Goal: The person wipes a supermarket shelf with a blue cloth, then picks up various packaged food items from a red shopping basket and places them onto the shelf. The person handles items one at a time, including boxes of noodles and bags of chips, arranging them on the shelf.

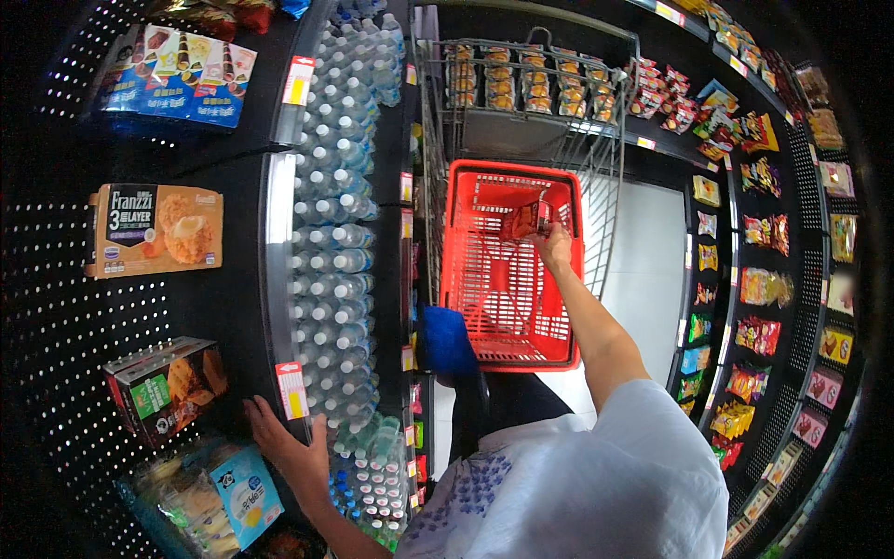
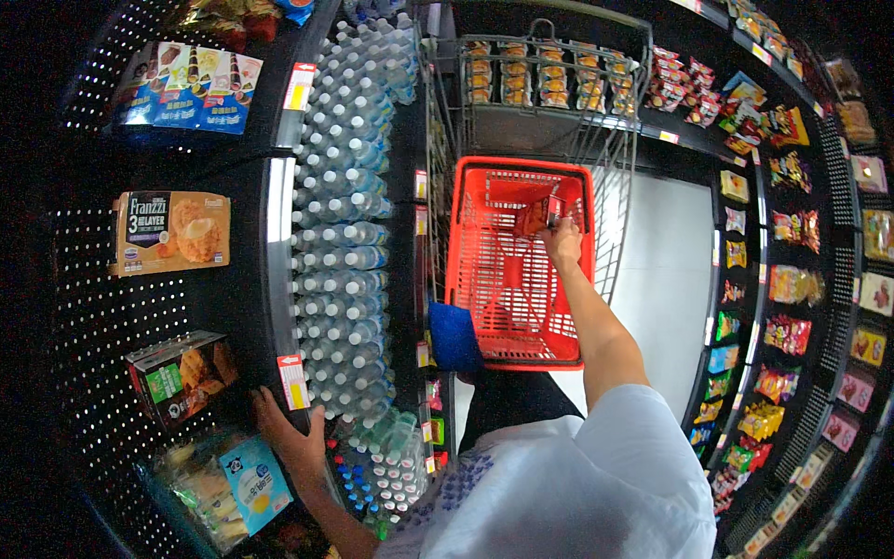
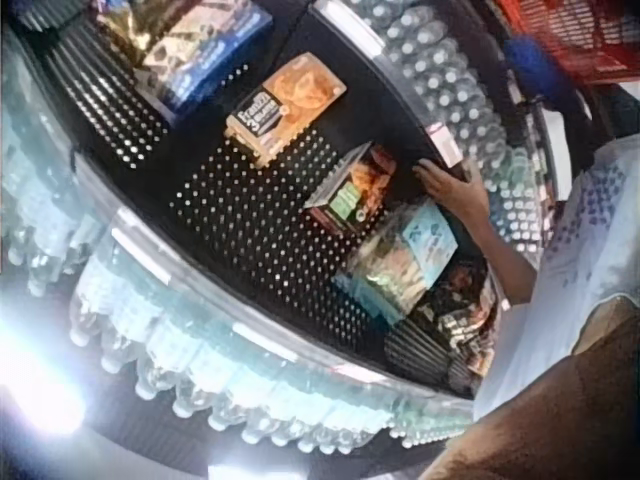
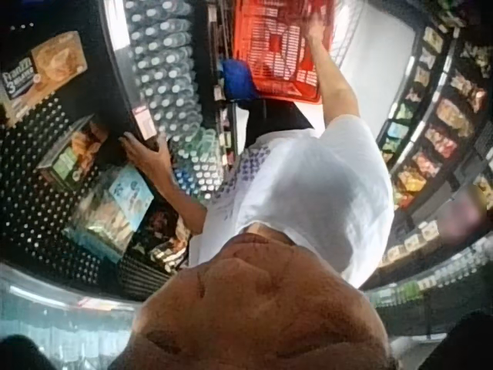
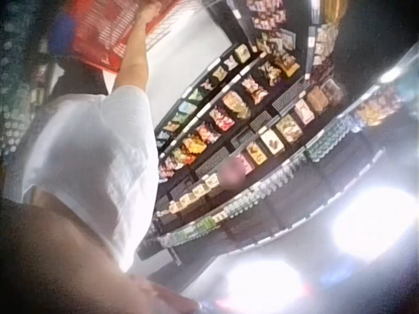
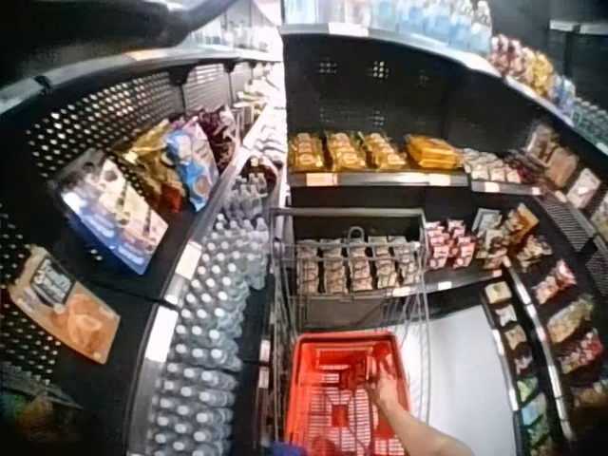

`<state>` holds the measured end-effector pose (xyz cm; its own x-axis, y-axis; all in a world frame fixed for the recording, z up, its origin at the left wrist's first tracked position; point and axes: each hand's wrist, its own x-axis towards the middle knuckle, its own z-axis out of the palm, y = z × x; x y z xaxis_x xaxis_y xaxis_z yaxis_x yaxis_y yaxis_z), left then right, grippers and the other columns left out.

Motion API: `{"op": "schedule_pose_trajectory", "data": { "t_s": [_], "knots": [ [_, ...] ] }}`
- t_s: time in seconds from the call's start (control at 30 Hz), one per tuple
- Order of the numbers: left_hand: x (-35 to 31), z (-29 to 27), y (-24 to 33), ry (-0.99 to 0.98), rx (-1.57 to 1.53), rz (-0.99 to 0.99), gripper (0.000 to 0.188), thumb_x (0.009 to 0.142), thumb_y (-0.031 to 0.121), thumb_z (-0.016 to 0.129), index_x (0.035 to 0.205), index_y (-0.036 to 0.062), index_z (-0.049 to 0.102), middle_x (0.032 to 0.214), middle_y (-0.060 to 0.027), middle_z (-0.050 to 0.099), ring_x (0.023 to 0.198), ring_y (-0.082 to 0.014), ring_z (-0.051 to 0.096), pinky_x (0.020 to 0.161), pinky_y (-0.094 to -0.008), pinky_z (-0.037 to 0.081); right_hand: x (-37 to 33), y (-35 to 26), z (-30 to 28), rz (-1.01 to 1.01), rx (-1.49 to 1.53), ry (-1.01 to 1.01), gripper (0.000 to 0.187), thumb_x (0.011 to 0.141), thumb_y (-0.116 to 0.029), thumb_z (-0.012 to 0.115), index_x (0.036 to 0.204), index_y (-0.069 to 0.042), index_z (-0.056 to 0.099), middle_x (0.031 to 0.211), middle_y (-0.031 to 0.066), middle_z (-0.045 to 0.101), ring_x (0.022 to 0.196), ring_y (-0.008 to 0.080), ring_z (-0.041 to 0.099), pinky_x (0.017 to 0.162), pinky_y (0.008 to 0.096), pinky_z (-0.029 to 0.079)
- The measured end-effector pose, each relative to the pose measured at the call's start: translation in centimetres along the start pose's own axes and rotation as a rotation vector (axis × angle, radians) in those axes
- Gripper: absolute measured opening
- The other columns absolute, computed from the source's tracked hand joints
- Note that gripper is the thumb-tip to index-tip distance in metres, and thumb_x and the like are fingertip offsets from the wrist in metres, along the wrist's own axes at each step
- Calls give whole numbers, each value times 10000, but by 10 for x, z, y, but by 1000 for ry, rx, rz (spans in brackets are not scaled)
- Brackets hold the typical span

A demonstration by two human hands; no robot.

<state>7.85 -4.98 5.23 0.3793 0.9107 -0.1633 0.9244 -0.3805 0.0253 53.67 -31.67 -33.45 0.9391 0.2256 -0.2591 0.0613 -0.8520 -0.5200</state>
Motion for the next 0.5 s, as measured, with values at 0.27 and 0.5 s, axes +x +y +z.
{"op": "schedule_pose_trajectory", "data": {
  "t_s": [0.27,0.5],
  "knots": [
    [-2,-6,9,0,-16,3,1056,785,258,827,1593,72,172,1639,-226,163,1497,-413,199,1215,-550,186,8,-49,22,210,-58,-76,684,802,-431,796,1206,-24,423,1145,259,643,1007,446,662,830,535,543],
    [-2,-6,8,-44,-14,-56,1137,735,291,841,1598,92,129,1658,-186,124,1521,-384,157,1224,-566,169,14,-64,22,287,-69,-57,626,843,-470,741,1197,-39,457,1117,248,679,991,419,684,838,525,533]
  ]
}}
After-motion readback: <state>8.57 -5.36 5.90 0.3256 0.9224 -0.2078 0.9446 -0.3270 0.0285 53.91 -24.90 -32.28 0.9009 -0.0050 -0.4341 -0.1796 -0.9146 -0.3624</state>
